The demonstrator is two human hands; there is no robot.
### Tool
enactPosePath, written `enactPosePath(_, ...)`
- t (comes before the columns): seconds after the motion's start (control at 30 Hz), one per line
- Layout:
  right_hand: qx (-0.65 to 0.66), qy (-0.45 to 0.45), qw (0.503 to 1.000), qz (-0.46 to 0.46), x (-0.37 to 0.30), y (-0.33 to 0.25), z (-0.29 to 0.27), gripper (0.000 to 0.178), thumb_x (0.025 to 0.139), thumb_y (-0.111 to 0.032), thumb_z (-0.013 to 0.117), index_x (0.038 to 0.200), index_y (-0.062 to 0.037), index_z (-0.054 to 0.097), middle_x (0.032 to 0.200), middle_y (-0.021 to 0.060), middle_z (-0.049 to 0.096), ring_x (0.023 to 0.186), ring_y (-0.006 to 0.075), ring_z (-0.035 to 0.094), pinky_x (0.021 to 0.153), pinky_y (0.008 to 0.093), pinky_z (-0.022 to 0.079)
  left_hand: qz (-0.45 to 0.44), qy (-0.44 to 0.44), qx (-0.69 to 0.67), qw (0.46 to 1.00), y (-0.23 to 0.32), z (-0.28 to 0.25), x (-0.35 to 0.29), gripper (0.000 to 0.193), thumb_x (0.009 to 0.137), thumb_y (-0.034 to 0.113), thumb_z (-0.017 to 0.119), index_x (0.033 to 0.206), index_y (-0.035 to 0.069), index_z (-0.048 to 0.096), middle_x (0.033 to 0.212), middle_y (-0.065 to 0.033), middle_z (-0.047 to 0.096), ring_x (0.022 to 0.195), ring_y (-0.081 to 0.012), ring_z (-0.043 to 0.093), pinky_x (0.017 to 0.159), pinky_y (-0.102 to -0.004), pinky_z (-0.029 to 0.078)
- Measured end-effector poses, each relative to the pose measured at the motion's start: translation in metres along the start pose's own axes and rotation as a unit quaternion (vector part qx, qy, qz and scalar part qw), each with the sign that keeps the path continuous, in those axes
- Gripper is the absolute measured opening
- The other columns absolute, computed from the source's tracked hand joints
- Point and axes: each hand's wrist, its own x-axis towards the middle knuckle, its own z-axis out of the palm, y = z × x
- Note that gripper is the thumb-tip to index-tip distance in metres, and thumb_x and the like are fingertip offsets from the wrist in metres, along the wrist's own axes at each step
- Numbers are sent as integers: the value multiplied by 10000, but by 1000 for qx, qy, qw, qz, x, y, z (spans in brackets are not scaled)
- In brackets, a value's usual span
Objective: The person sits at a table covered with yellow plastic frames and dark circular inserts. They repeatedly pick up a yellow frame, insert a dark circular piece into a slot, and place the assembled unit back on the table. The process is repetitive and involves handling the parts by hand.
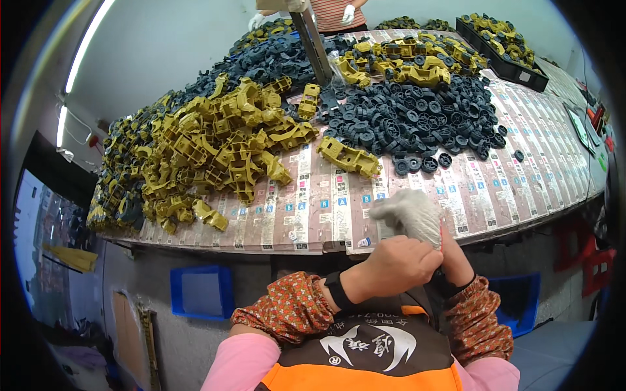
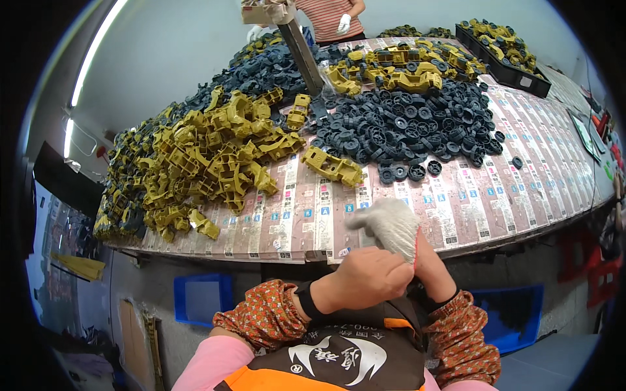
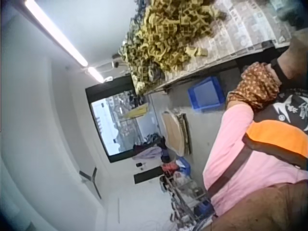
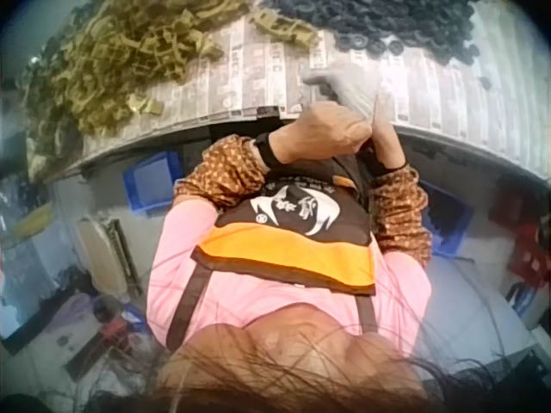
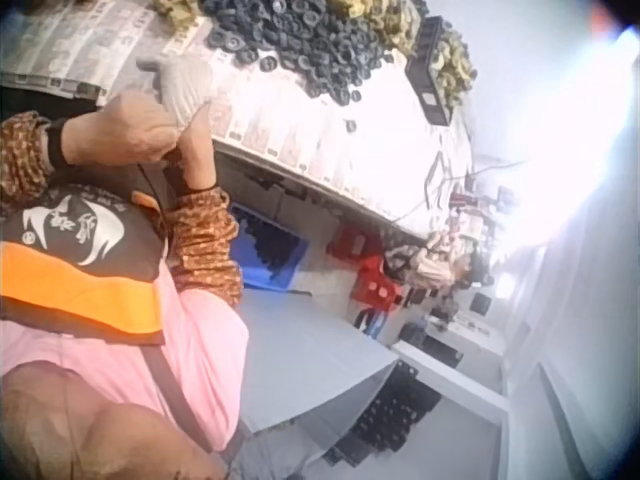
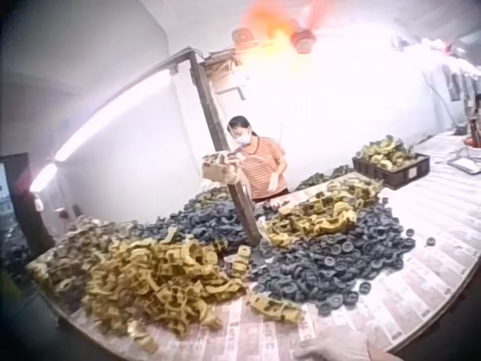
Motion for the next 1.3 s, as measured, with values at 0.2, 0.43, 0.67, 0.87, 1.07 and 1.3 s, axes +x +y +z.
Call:
enactPosePath(0.2,322,6,940,111,25,-52,7,764,1002,-653,513,1355,6,674,974,250,766,934,377,750,855,449,592,-59,37,-91,993,13,5,18,197,856,127,739,876,97,546,751,-68,555,639,-267,632,563,-394,498)
enactPosePath(0.43,560,-214,793,-108,59,3,23,809,1088,-655,310,1253,46,678,1065,283,752,988,397,754,875,470,628,-76,-7,-173,982,-3,2,23,177,898,115,731,904,90,556,764,-99,580,669,-325,636,582,-421,504)
enactPosePath(0.67,589,-161,786,93,43,-36,-15,795,1035,-609,527,1614,-77,412,1514,230,552,1258,494,602,1049,586,506,-107,-32,-219,969,-13,11,18,167,942,111,716,907,69,558,750,-120,599,676,-351,635,586,-456,488)
enactPosePath(0.87,482,9,869,-112,71,-24,-6,633,1043,-351,603,1597,-81,460,1628,154,472,1493,345,460,1256,528,321,-86,-33,-221,971,-16,4,17,169,939,113,713,901,78,553,734,-113,600,654,-344,640,563,-445,485)
enactPosePath(1.07,-104,255,961,-32,74,3,-9,834,986,-357,735,1586,102,382,1626,279,430,1520,349,422,1264,414,311,-74,-20,-212,974,-23,12,7,165,906,103,719,912,87,555,701,-85,571,631,-310,640,551,-419,497)
enactPosePath(1.3,-450,361,815,-51,75,17,-19,716,897,-234,805,1486,67,530,1406,298,621,1280,448,604,1129,489,456,-99,-38,-33,994,-39,2,28,181,974,227,679,918,100,563,750,-48,619,653,-245,676,551,-394,523)
